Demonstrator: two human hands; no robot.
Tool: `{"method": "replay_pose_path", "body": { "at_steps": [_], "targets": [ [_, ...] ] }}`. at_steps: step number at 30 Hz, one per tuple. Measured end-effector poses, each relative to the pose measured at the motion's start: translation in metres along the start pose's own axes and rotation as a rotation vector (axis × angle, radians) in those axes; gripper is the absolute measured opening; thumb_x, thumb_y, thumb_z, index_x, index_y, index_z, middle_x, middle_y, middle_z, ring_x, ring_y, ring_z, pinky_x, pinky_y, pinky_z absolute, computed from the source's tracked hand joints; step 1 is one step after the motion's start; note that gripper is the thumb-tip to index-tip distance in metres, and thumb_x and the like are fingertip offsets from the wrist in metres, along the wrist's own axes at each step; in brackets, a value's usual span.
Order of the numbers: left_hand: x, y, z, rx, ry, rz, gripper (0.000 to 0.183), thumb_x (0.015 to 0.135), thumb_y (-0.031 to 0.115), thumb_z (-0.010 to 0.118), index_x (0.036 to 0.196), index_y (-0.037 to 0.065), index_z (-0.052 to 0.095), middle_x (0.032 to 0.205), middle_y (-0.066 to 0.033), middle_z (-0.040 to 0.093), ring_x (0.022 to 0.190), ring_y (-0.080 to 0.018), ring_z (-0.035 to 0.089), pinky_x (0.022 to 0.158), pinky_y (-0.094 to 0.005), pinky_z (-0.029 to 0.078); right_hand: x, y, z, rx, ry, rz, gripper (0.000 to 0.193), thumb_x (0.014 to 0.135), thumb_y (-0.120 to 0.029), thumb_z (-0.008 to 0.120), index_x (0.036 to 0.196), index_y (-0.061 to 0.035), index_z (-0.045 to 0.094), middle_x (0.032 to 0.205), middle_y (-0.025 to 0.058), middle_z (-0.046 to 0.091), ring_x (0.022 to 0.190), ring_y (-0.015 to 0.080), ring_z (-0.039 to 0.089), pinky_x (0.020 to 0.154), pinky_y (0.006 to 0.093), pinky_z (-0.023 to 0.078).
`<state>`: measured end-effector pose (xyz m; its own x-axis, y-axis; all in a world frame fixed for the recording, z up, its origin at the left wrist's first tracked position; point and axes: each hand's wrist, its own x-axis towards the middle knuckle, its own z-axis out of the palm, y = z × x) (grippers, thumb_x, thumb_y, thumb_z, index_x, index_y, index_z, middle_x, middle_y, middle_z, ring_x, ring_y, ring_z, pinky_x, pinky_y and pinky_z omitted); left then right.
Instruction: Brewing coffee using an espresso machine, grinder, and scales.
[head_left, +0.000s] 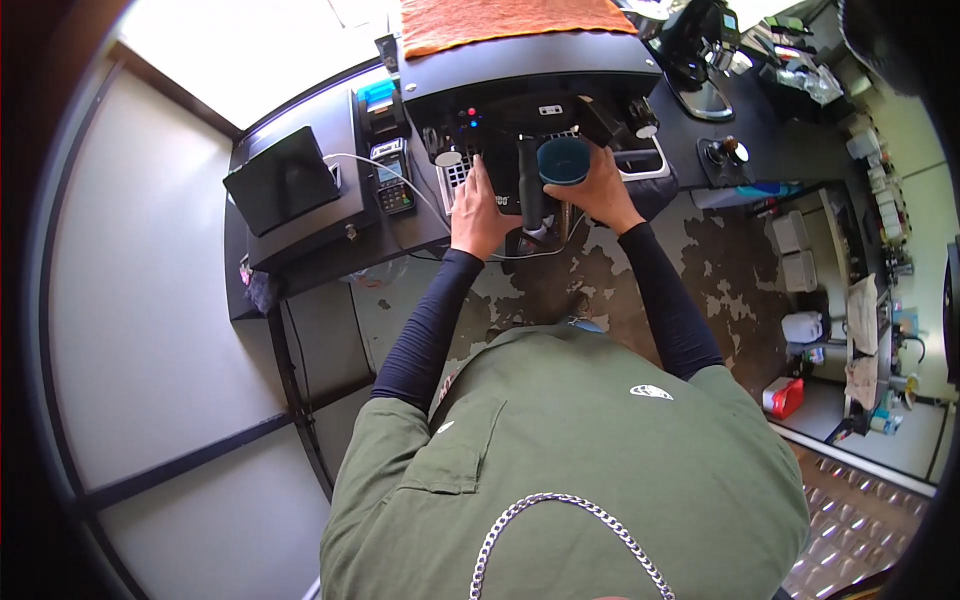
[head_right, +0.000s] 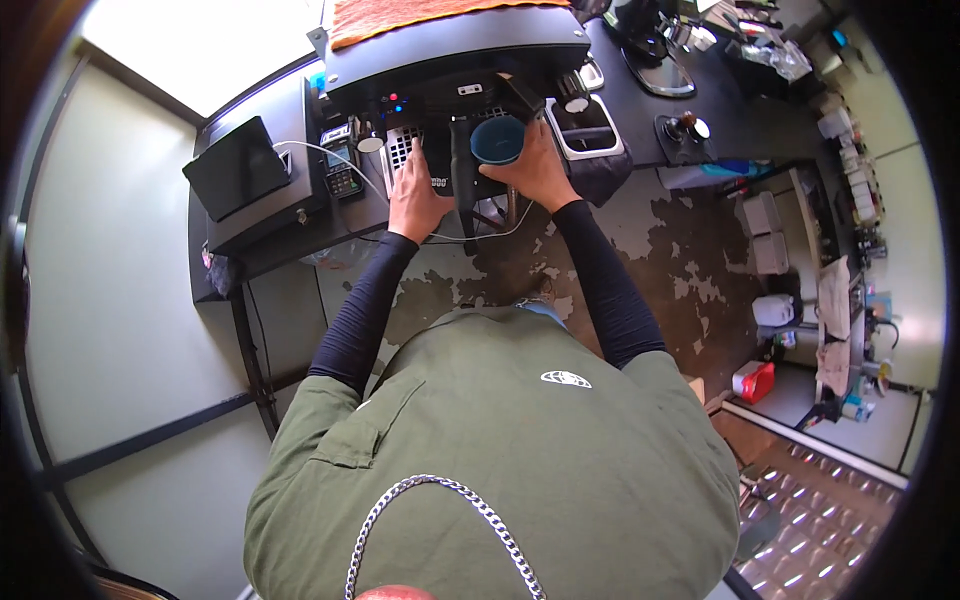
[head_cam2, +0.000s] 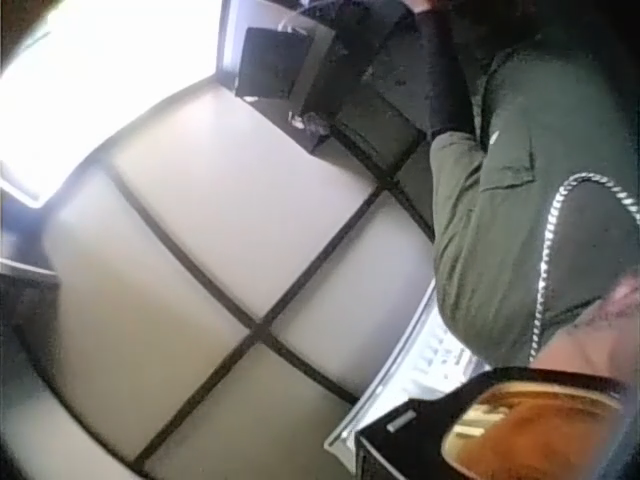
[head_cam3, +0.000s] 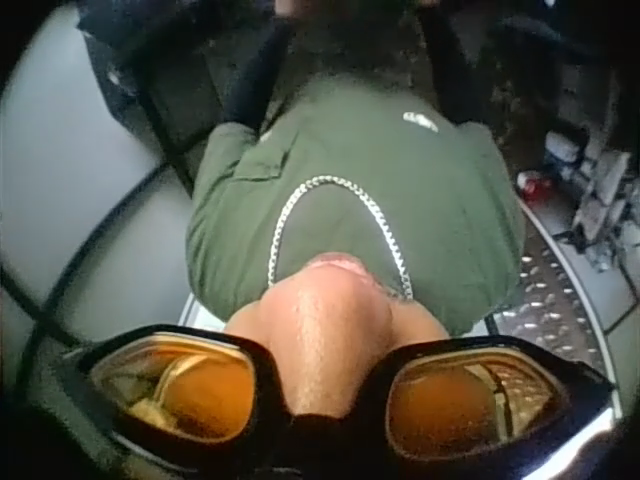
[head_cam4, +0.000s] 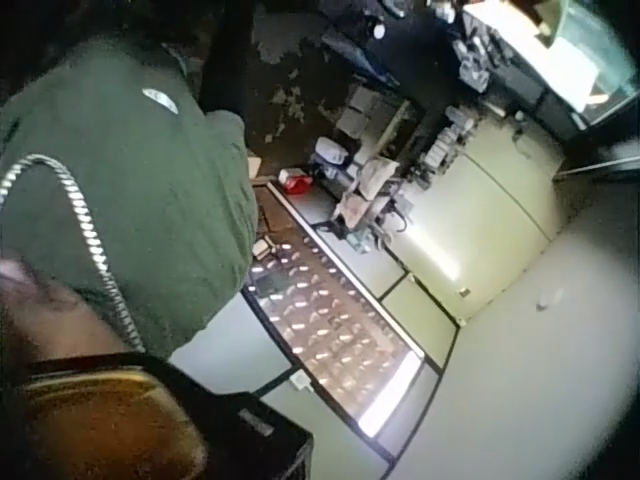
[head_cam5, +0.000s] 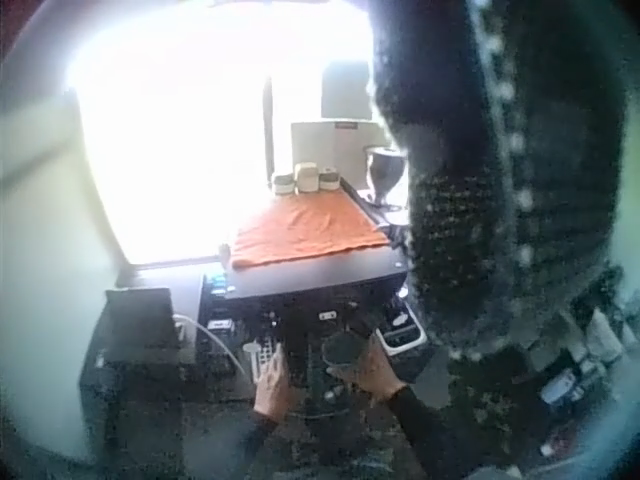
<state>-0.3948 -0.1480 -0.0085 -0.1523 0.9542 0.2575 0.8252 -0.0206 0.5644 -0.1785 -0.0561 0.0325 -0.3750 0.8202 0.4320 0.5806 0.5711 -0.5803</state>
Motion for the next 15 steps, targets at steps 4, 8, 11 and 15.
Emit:
{"method": "replay_pose_path", "body": {
  "at_steps": [4, 8, 11, 15],
  "targets": [
    [-0.007, 0.004, 0.018, 0.003, 0.139, -0.031, 0.125, 0.064, 0.034, 0.092, 0.156, -0.01, 0.021, 0.144, -0.0285, 0.048, 0.129, -0.044, 0.05, 0.112, -0.0455, 0.04, 0.01, -0.007, 0.008, -0.076, -0.026, -0.078, 0.089, 0.067, -0.031, 0.091, 0.138, 0.0029, 0.049, 0.124, 0.024, 0.063, 0.118, 0.0442, 0.059, 0.102, 0.0495, 0.047],
    [-0.005, 0.017, 0.033, 0.027, 0.22, -0.06, 0.137, 0.063, 0.056, 0.093, 0.157, -0.009, 0.019, 0.142, -0.0287, 0.045, 0.125, -0.0458, 0.051, 0.104, -0.0497, 0.042, 0.01, -0.001, 0.017, -0.277, 0.048, -0.071, 0.082, 0.067, -0.029, 0.09, 0.133, 0.0025, 0.053, 0.124, 0.0248, 0.064, 0.117, 0.0438, 0.06, 0.101, 0.0505, 0.048],
    [0.0, 0.021, 0.043, 0.033, 0.2, -0.104, 0.145, 0.058, 0.065, 0.092, 0.158, -0.008, 0.017, 0.144, -0.029, 0.041, 0.128, -0.0467, 0.047, 0.104, -0.0534, 0.039, 0.016, -0.005, 0.02, -0.226, 0.035, -0.097, 0.076, 0.068, -0.03, 0.09, 0.128, 0.0032, 0.056, 0.118, 0.0252, 0.067, 0.112, 0.0425, 0.064, 0.098, 0.0497, 0.05],
    [0.004, 0.027, 0.047, -0.008, 0.195, -0.14, 0.15, 0.054, 0.068, 0.092, 0.159, -0.007, 0.015, 0.145, -0.0293, 0.039, 0.132, -0.0473, 0.043, 0.107, -0.0561, 0.035, 0.024, -0.008, 0.032, 0.013, 0.021, 0.021, 0.069, 0.069, -0.031, 0.089, 0.123, 0.0019, 0.063, 0.127, 0.0212, 0.063, 0.122, 0.0412, 0.055, 0.107, 0.0479, 0.042]
  ]
}}
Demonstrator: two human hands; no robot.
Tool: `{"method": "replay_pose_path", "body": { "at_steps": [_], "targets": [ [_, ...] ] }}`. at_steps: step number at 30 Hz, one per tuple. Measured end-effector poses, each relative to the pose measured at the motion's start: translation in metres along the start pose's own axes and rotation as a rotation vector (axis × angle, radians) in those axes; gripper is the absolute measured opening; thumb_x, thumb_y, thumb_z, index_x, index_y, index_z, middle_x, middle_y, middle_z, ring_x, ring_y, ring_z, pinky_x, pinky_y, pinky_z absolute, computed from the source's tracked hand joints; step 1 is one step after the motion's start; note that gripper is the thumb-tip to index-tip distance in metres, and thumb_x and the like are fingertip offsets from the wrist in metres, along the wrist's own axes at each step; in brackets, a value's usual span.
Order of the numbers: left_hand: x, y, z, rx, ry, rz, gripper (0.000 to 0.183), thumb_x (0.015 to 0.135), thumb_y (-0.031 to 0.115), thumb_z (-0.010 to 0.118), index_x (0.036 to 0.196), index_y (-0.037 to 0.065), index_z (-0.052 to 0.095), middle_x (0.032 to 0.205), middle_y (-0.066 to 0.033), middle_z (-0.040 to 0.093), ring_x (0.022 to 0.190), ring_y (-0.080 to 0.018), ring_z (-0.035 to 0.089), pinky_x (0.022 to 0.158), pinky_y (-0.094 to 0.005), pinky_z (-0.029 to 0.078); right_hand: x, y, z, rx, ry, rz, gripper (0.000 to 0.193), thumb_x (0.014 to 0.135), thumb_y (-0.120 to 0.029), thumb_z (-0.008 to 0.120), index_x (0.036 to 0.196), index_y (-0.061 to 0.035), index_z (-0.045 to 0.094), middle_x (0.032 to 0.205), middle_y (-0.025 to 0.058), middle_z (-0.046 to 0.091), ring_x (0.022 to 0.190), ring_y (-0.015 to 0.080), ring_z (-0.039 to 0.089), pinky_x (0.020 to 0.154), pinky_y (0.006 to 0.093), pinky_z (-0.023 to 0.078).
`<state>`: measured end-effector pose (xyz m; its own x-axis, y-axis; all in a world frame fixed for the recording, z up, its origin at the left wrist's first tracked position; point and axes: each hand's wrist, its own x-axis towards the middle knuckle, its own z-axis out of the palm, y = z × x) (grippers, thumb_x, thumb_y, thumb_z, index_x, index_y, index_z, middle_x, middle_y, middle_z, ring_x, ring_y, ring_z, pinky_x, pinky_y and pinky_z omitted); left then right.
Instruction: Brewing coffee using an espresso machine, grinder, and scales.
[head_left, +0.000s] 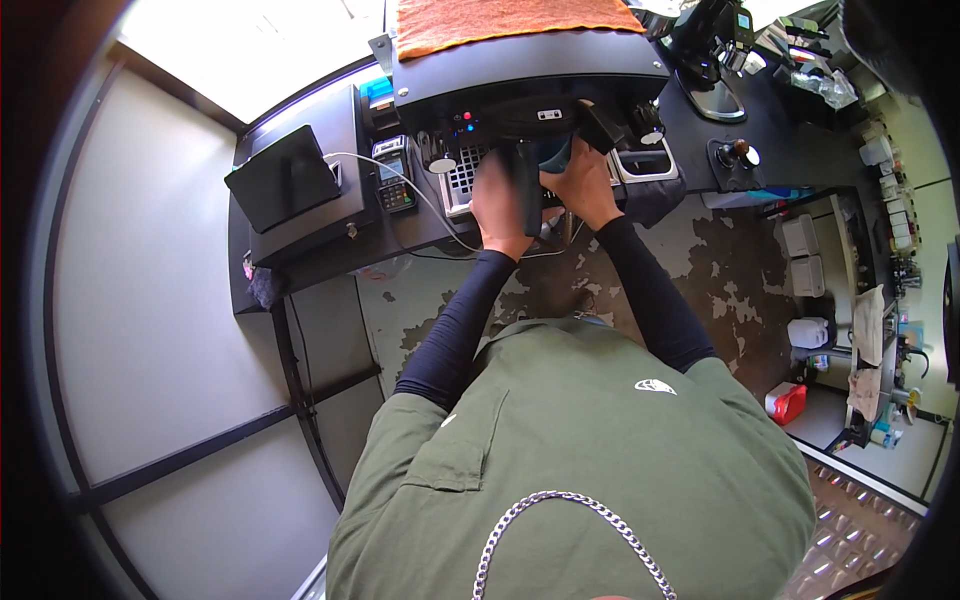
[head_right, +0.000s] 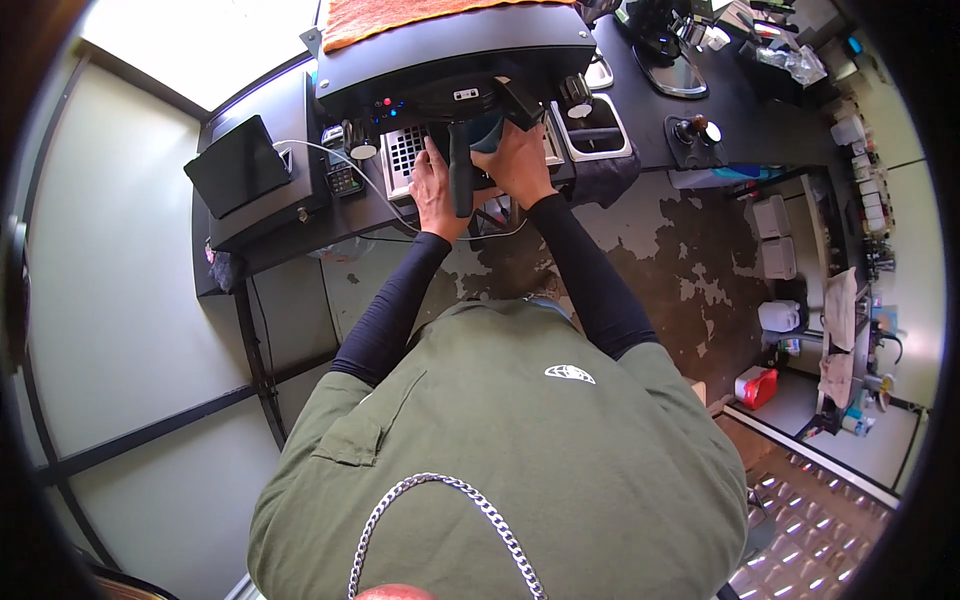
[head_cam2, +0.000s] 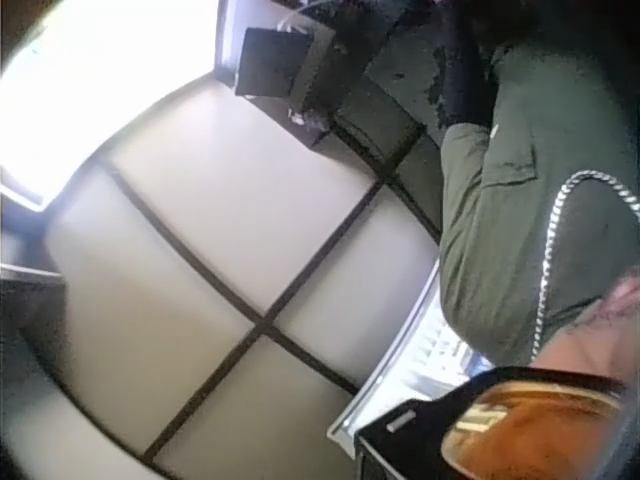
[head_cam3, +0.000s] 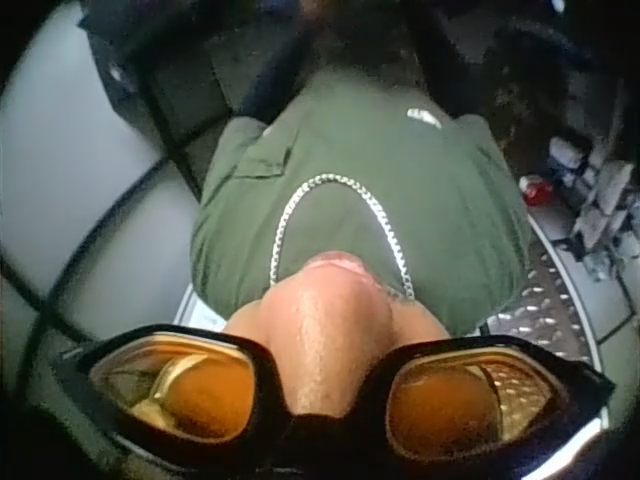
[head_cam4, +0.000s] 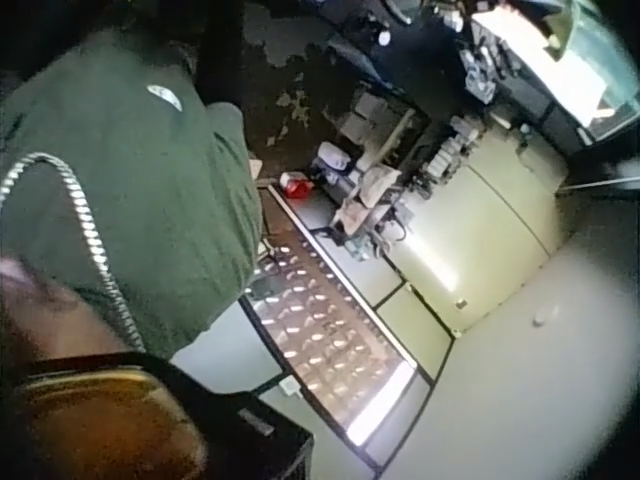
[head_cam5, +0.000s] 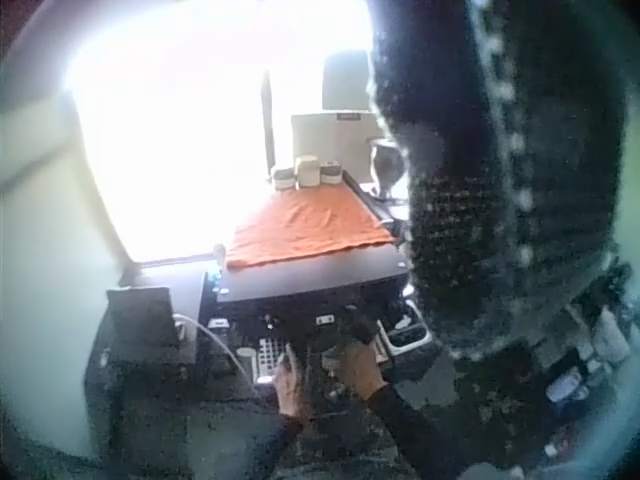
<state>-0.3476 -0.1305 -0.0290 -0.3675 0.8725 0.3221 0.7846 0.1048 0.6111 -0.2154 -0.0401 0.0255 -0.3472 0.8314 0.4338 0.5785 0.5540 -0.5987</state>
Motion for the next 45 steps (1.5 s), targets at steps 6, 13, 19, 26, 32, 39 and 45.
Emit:
{"method": "replay_pose_path", "body": {
  "at_steps": [6, 13, 19, 26, 32, 39, 45],
  "targets": [
    [0.004, 0.002, 0.009, 0.088, 0.028, -0.016, 0.154, 0.052, 0.068, 0.091, 0.159, -0.009, 0.011, 0.15, -0.027, 0.038, 0.128, -0.0423, 0.047, 0.105, -0.05, 0.038, 0.006, -0.004, 0.01, 0.142, -0.005, 0.04, 0.076, 0.07, -0.031, 0.09, 0.128, 0.0028, 0.055, 0.115, 0.0263, 0.068, 0.106, 0.0422, 0.068, 0.093, 0.0469, 0.054],
    [0.007, -0.004, 0.009, 0.048, 0.047, 0.007, 0.155, 0.051, 0.069, 0.091, 0.158, -0.01, 0.011, 0.15, -0.0267, 0.04, 0.129, -0.0419, 0.048, 0.106, -0.0507, 0.038, 0.009, -0.008, 0.015, 0.357, 0.002, 0.041, 0.059, 0.075, -0.03, 0.088, 0.12, 0.001, 0.065, 0.112, 0.0211, 0.073, 0.104, 0.0361, 0.072, 0.092, 0.0414, 0.055],
    [0.008, 0.006, 0.002, -0.024, -0.017, -0.018, 0.153, 0.057, 0.066, 0.092, 0.159, -0.009, 0.008, 0.152, -0.0296, 0.038, 0.136, -0.0457, 0.042, 0.112, -0.0552, 0.033, 0.015, 0.027, 0.022, 0.245, -0.045, -0.064, 0.071, 0.076, -0.032, 0.087, 0.13, 0.0032, 0.058, 0.119, 0.0248, 0.07, 0.114, 0.0393, 0.067, 0.096, 0.043, 0.053],
    [-0.022, -0.007, -0.033, -0.05, 0.002, 0.109, 0.129, 0.072, 0.05, 0.09, 0.158, -0.009, 0.014, 0.154, -0.0291, 0.038, 0.139, -0.0429, 0.041, 0.115, -0.0493, 0.033, -0.018, 0.038, -0.009, 0.052, -0.179, -0.027, 0.075, 0.089, -0.024, 0.076, 0.15, 0.0015, 0.041, 0.141, 0.029, 0.053, 0.13, 0.047, 0.053, 0.106, 0.047, 0.047],
    [-0.087, -0.063, -0.059, -0.102, 0.179, 0.066, 0.086, 0.091, 0.031, 0.079, 0.154, -0.005, 0.033, 0.145, -0.0235, 0.051, 0.135, -0.0373, 0.047, 0.112, -0.0461, 0.037, -0.098, 0.035, -0.033, -0.317, -0.042, -0.183, 0.077, 0.085, -0.008, 0.064, 0.157, -0.0181, 0.04, 0.156, 0.0201, 0.036, 0.144, 0.0432, 0.036, 0.116, 0.0557, 0.034],
    [-0.13, -0.09, -0.071, -0.406, -0.06, -0.27, 0.025, 0.106, 0.026, 0.06, 0.117, 0.005, 0.07, 0.086, -0.0065, 0.068, 0.074, -0.0155, 0.061, 0.07, -0.0294, 0.051, -0.102, 0.024, -0.019, -0.444, -0.095, -0.061, 0.08, 0.084, -0.007, 0.061, 0.158, -0.0304, 0.041, 0.159, 0.0194, 0.031, 0.148, 0.0413, 0.03, 0.116, 0.0676, 0.024],
    [-0.147, -0.101, -0.074, -0.533, -0.027, -0.298, 0.054, 0.111, 0.047, 0.044, 0.078, 0.004, 0.047, 0.065, -0.0013, 0.041, 0.06, -0.0122, 0.038, 0.055, -0.0316, 0.035, -0.092, 0.022, -0.027, 0.023, 0.197, 0.024, 0.068, 0.087, -0.001, 0.057, 0.153, -0.01, 0.043, 0.152, 0.0223, 0.042, 0.145, 0.0397, 0.037, 0.119, 0.0513, 0.031]
  ]
}}
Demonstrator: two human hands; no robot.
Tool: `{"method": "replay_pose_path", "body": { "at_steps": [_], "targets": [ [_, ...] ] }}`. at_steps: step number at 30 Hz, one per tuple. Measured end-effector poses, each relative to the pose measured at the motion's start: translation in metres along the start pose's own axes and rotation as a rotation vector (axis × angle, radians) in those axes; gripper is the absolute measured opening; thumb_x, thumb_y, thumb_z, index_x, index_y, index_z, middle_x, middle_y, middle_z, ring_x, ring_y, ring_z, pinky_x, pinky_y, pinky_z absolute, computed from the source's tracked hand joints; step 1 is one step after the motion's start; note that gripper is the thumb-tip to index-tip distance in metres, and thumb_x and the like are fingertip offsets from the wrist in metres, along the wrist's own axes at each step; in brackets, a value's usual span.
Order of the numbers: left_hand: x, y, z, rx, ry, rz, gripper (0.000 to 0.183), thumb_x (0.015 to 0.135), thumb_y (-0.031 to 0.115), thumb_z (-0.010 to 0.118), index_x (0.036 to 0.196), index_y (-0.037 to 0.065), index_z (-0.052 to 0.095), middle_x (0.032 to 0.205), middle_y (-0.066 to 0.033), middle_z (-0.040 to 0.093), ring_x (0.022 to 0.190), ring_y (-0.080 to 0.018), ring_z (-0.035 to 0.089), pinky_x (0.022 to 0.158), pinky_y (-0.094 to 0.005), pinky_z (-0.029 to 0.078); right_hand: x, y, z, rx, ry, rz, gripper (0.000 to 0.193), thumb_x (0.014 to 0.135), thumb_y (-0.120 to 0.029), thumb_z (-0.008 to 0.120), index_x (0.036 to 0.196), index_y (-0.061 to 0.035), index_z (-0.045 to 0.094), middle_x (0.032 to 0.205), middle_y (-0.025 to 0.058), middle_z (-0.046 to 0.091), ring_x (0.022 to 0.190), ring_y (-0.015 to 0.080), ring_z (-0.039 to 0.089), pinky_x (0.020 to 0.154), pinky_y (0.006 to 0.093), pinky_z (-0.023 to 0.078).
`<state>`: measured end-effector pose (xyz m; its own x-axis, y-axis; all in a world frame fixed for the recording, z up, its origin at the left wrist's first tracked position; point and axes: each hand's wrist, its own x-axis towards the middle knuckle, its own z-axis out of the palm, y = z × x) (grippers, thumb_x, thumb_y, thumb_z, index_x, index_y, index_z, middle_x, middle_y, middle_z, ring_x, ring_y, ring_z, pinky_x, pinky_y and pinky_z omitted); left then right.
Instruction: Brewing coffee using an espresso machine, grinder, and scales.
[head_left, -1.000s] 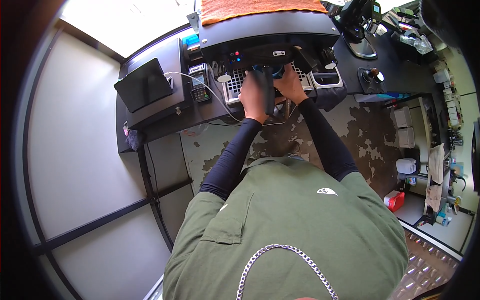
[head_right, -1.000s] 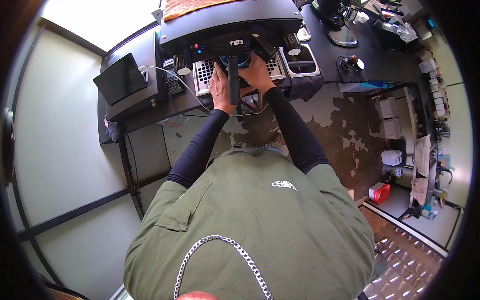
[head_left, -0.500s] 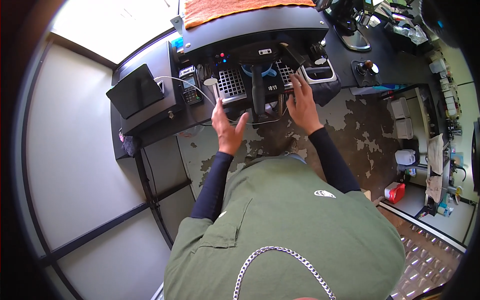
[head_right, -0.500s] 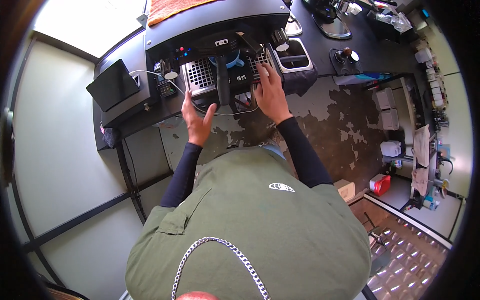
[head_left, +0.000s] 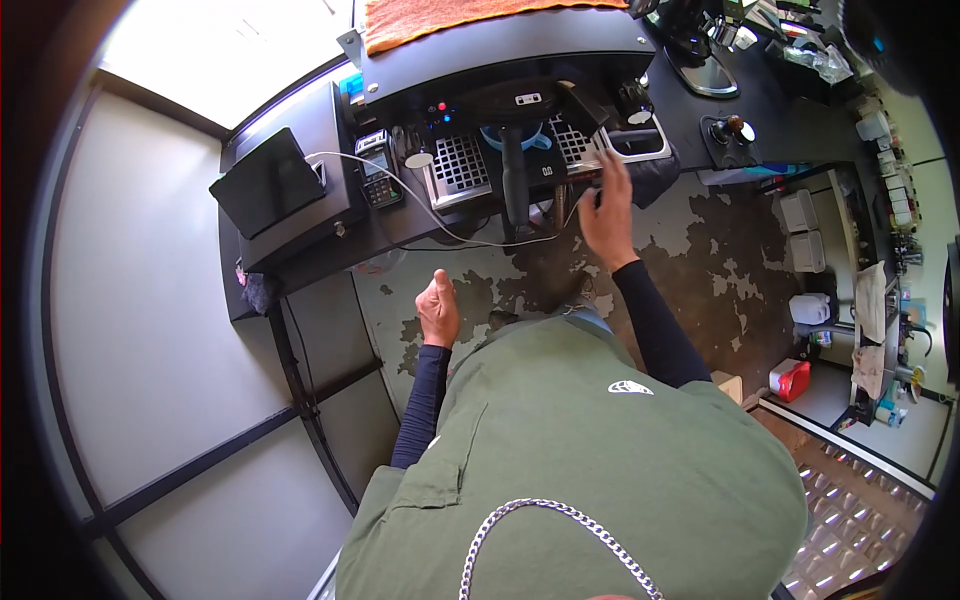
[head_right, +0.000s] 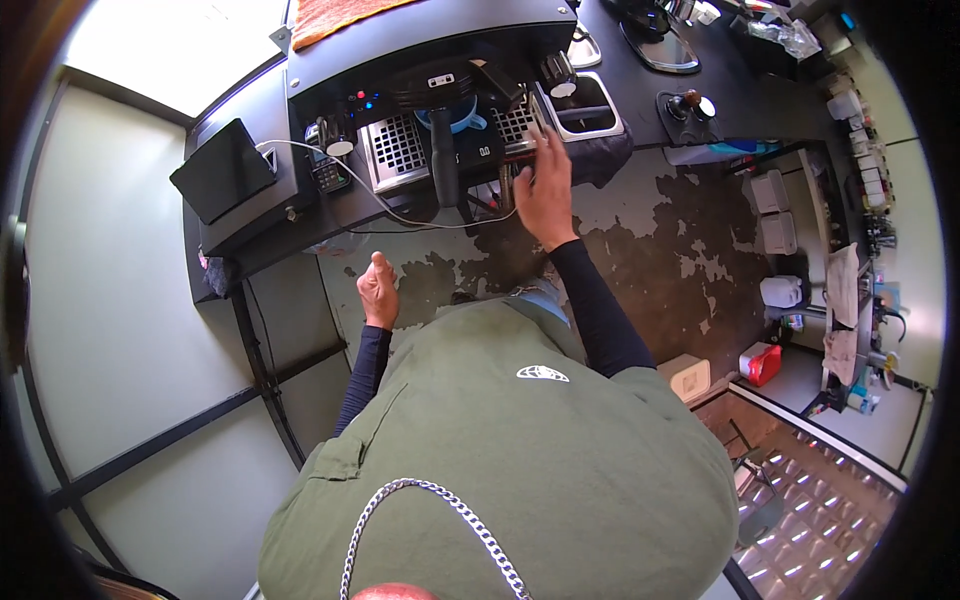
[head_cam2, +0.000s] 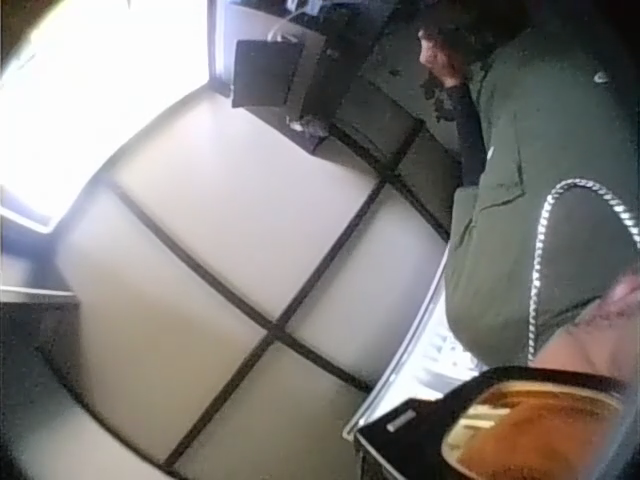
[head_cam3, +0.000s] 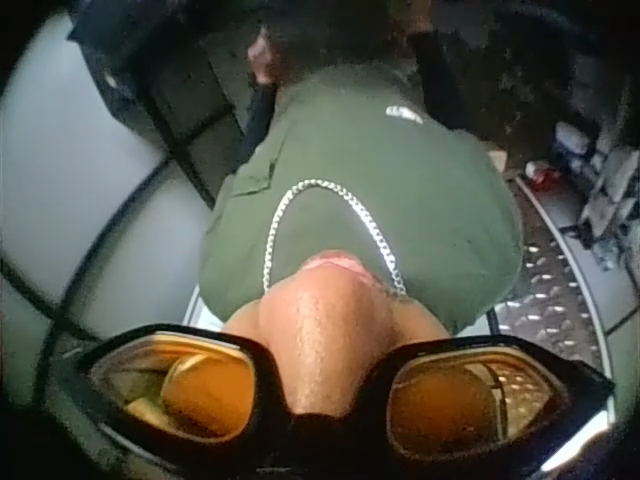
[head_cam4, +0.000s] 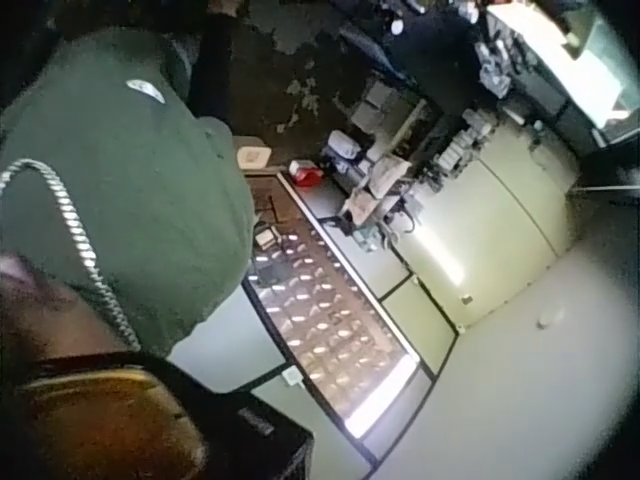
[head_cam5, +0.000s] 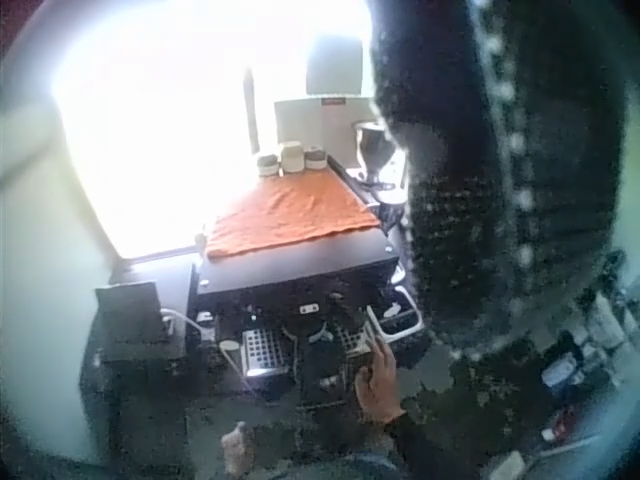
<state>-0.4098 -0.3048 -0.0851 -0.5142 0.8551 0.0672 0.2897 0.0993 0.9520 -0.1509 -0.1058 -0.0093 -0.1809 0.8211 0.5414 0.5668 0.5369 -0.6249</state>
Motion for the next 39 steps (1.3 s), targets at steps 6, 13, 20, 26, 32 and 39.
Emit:
{"method": "replay_pose_path", "body": {
  "at_steps": [6, 13, 20, 26, 32, 39],
  "targets": [
    [-0.005, 0.012, -0.01, 0.03, 0.024, 0.082, 0.063, 0.11, 0.058, 0.037, 0.073, 0.007, 0.044, 0.065, 0.0036, 0.037, 0.06, -0.0083, 0.034, 0.054, -0.0282, 0.027, 0.044, -0.043, -0.038, 0.167, 0.214, 0.021, 0.029, 0.102, -0.011, 0.06, 0.129, 0.0014, 0.055, 0.122, 0.0154, 0.059, 0.096, 0.0243, 0.064, 0.086, 0.0357, 0.053],
    [0.007, 0.028, -0.002, -0.066, -0.005, 0.083, 0.058, 0.11, 0.056, 0.037, 0.086, 0.007, 0.057, 0.065, 0.0039, 0.043, 0.061, -0.0057, 0.038, 0.055, -0.025, 0.029, 0.071, -0.082, -0.058, 0.279, 0.274, -0.148, 0.027, 0.106, -0.016, 0.056, 0.125, 0.0024, 0.061, 0.115, 0.0135, 0.066, 0.092, 0.0219, 0.066, 0.085, 0.0338, 0.054],
    [0.018, 0.038, 0.0, -0.213, 0.02, 0.111, 0.043, 0.111, 0.043, 0.047, 0.094, 0.006, 0.061, 0.071, 0.0009, 0.049, 0.063, -0.0079, 0.045, 0.058, -0.0258, 0.037, 0.063, -0.123, -0.043, 0.749, 0.137, 0.201, 0.051, 0.114, -0.035, 0.038, 0.139, 0.0051, 0.057, 0.126, 0.0107, 0.065, 0.11, 0.0152, 0.06, 0.101, 0.0285, 0.046],
    [0.071, 0.081, 0.005, 0.304, 0.068, 0.644, 0.039, 0.094, 0.026, 0.072, 0.124, 0.006, 0.059, 0.127, -0.0167, 0.06, 0.121, -0.0357, 0.057, 0.103, -0.0452, 0.046, 0.04, -0.171, -0.023, 0.646, -0.269, 0.059, 0.072, 0.113, -0.051, 0.021, 0.15, 0.0067, 0.045, 0.16, 0.0178, 0.042, 0.148, 0.0283, 0.039, 0.124, 0.0424, 0.029],
    [0.097, 0.071, 0.029, 0.576, -0.084, 0.616, 0.07, 0.094, 0.043, 0.072, 0.151, 0.014, 0.046, 0.155, -0.025, 0.034, 0.138, -0.0458, 0.043, 0.113, -0.0508, 0.039, 0.042, -0.139, -0.063, 0.576, -0.313, 0.065, 0.068, 0.113, -0.051, 0.022, 0.139, 0.0032, 0.054, 0.141, 0.0157, 0.058, 0.124, 0.0246, 0.061, 0.109, 0.0373, 0.046],
    [0.096, 0.073, 0.038, 0.682, -0.105, 0.636, 0.072, 0.086, 0.051, 0.074, 0.152, 0.033, 0.05, 0.161, -0.0234, 0.029, 0.138, -0.0414, 0.04, 0.113, -0.0507, 0.035, 0.008, -0.104, -0.078, 0.598, -0.142, 0.333, 0.066, 0.112, -0.054, 0.024, 0.141, -0.0011, 0.049, 0.131, 0.0136, 0.058, 0.115, 0.0245, 0.065, 0.1, 0.037, 0.051]
  ]
}}
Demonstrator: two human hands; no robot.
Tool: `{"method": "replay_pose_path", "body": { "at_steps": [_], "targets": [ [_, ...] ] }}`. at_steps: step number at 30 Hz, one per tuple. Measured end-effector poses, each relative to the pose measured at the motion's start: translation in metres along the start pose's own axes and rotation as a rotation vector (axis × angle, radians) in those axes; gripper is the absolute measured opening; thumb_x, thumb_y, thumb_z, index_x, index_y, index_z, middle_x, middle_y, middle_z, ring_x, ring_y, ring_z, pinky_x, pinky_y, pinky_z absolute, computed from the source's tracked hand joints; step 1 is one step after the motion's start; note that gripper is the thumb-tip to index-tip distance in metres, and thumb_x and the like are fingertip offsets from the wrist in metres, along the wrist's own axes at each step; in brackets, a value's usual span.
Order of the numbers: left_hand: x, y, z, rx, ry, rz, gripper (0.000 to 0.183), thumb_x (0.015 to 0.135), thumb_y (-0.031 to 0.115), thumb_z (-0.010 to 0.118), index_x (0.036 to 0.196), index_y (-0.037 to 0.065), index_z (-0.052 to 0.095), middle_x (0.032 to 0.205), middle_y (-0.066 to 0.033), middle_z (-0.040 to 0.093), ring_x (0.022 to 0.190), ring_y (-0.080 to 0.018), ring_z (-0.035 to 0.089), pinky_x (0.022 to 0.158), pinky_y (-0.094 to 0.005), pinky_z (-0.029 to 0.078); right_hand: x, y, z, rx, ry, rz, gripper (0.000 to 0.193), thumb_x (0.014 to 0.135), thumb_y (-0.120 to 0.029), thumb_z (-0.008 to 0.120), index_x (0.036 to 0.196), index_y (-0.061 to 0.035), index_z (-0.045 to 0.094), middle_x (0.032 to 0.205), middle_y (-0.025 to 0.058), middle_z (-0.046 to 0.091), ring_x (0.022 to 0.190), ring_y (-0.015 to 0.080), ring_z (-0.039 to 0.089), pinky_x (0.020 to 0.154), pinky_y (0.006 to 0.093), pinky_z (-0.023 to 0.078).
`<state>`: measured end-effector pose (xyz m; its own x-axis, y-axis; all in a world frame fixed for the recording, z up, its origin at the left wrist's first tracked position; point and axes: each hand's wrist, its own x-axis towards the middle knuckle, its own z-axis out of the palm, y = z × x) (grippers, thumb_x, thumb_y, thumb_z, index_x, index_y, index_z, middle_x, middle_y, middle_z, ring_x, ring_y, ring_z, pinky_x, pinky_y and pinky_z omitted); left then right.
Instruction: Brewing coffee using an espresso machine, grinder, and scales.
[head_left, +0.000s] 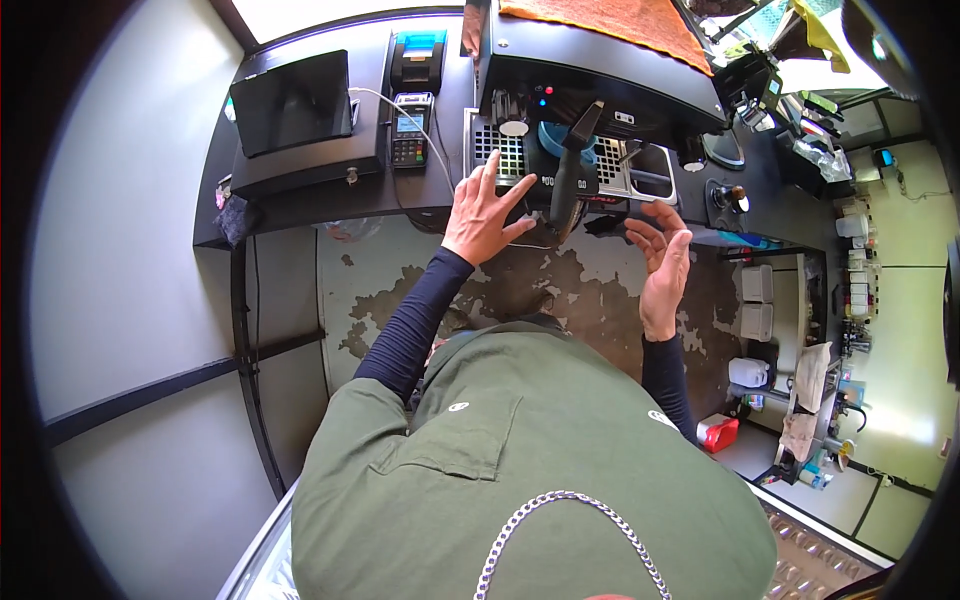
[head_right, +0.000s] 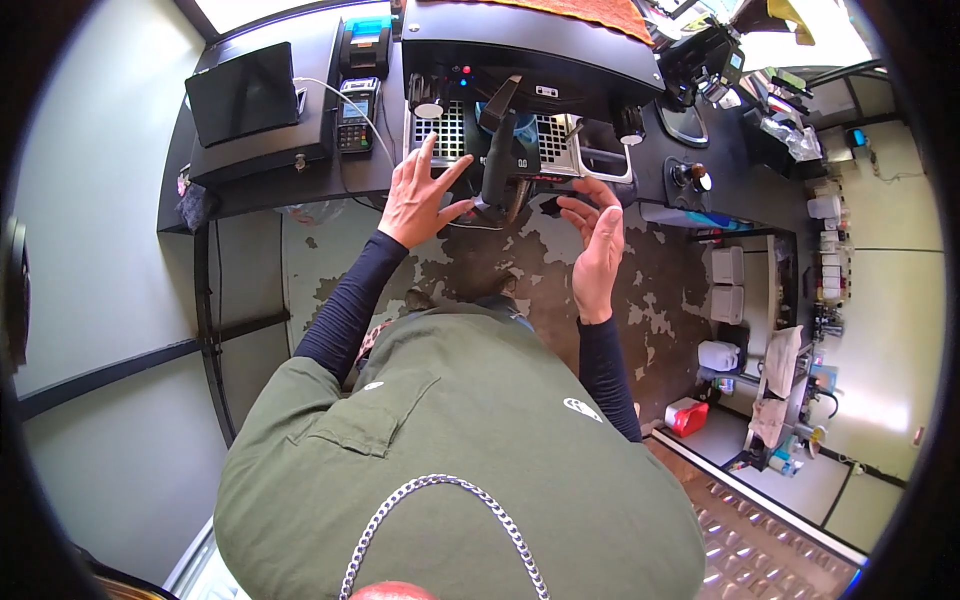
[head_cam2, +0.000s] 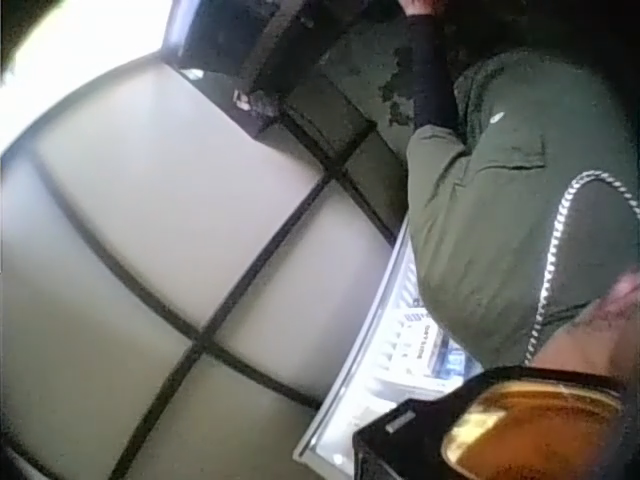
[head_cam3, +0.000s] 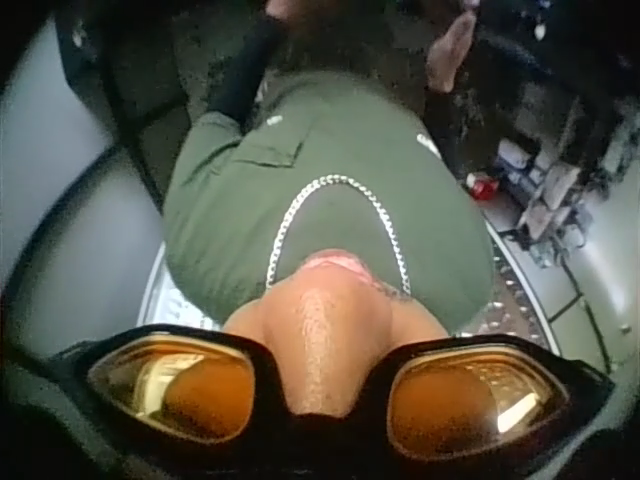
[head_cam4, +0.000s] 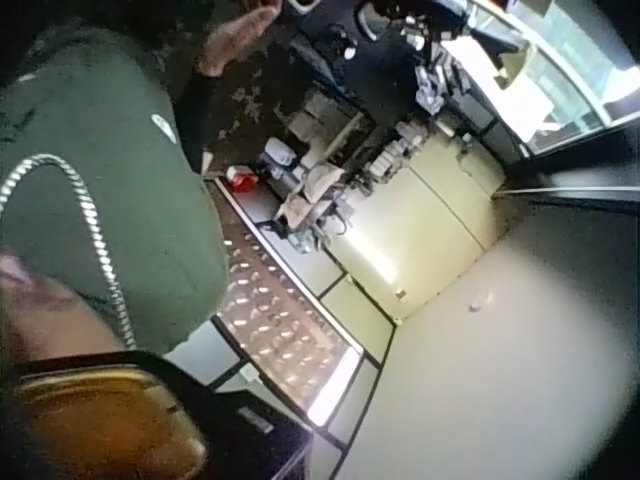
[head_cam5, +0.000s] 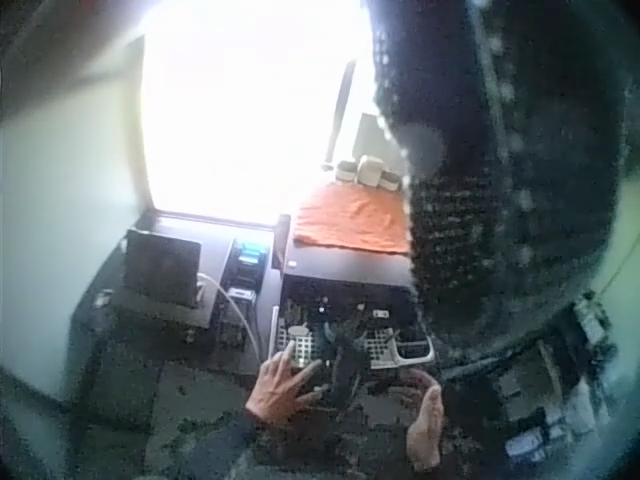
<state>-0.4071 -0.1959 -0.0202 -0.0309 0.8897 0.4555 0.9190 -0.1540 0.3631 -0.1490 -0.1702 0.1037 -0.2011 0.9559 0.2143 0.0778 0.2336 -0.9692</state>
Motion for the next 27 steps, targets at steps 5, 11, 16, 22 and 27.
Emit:
{"method": "replay_pose_path", "body": {
  "at_steps": [5, 11, 16, 22, 27],
  "targets": [
    [0.004, 0.005, -0.003, 0.036, -0.031, 0.008, 0.072, 0.085, 0.055, 0.074, 0.15, 0.033, 0.052, 0.162, -0.023, 0.028, 0.138, -0.0396, 0.041, 0.112, -0.0494, 0.035, -0.014, 0.01, -0.006, -0.011, -0.004, 0.044, 0.064, 0.112, -0.053, 0.023, 0.141, -0.0024, 0.049, 0.134, 0.0136, 0.057, 0.114, 0.0246, 0.065, 0.101, 0.0376, 0.05],
    [0.004, 0.015, -0.015, -0.019, 0.049, 0.017, 0.077, 0.087, 0.055, 0.073, 0.151, 0.018, 0.05, 0.159, -0.0266, 0.03, 0.137, -0.0419, 0.042, 0.11, -0.0514, 0.037, -0.025, 0.014, -0.013, -0.004, 0.091, 0.043, 0.057, 0.114, -0.046, 0.024, 0.14, -0.0023, 0.051, 0.132, 0.0126, 0.059, 0.112, 0.0227, 0.067, 0.098, 0.0357, 0.05],
    [-0.038, 0.019, -0.007, -0.315, 0.21, -0.138, 0.06, 0.095, 0.034, 0.071, 0.142, 0.003, 0.05, 0.147, -0.0214, 0.047, 0.133, -0.0378, 0.048, 0.11, -0.0479, 0.038, -0.026, 0.023, -0.028, -0.012, 0.123, 0.028, 0.051, 0.115, -0.04, 0.029, 0.141, -0.0026, 0.05, 0.132, 0.0114, 0.06, 0.108, 0.0199, 0.067, 0.097, 0.0346, 0.05],
    [-0.094, 0.028, 0.0, -0.48, 0.199, -0.325, 0.042, 0.101, 0.029, 0.065, 0.13, 0.0, 0.056, 0.124, -0.0186, 0.06, 0.117, -0.0351, 0.058, 0.102, -0.0452, 0.046, -0.005, 0.03, -0.047, -0.011, 0.138, -0.001, 0.037, 0.111, -0.029, 0.05, 0.136, -0.003, 0.056, 0.126, 0.0069, 0.065, 0.105, 0.0141, 0.067, 0.091, 0.0299, 0.052],
    [-0.103, 0.048, -0.003, -0.41, 0.266, -0.385, 0.035, 0.104, 0.03, 0.06, 0.129, 0.005, 0.058, 0.117, -0.0114, 0.064, 0.107, -0.0246, 0.062, 0.088, -0.0365, 0.048, 0.014, 0.045, -0.063, -0.025, 0.074, -0.025, 0.03, 0.108, -0.022, 0.057, 0.13, -0.0027, 0.06, 0.121, 0.0061, 0.067, 0.098, 0.0132, 0.069, 0.085, 0.0292, 0.054]
  ]
}}
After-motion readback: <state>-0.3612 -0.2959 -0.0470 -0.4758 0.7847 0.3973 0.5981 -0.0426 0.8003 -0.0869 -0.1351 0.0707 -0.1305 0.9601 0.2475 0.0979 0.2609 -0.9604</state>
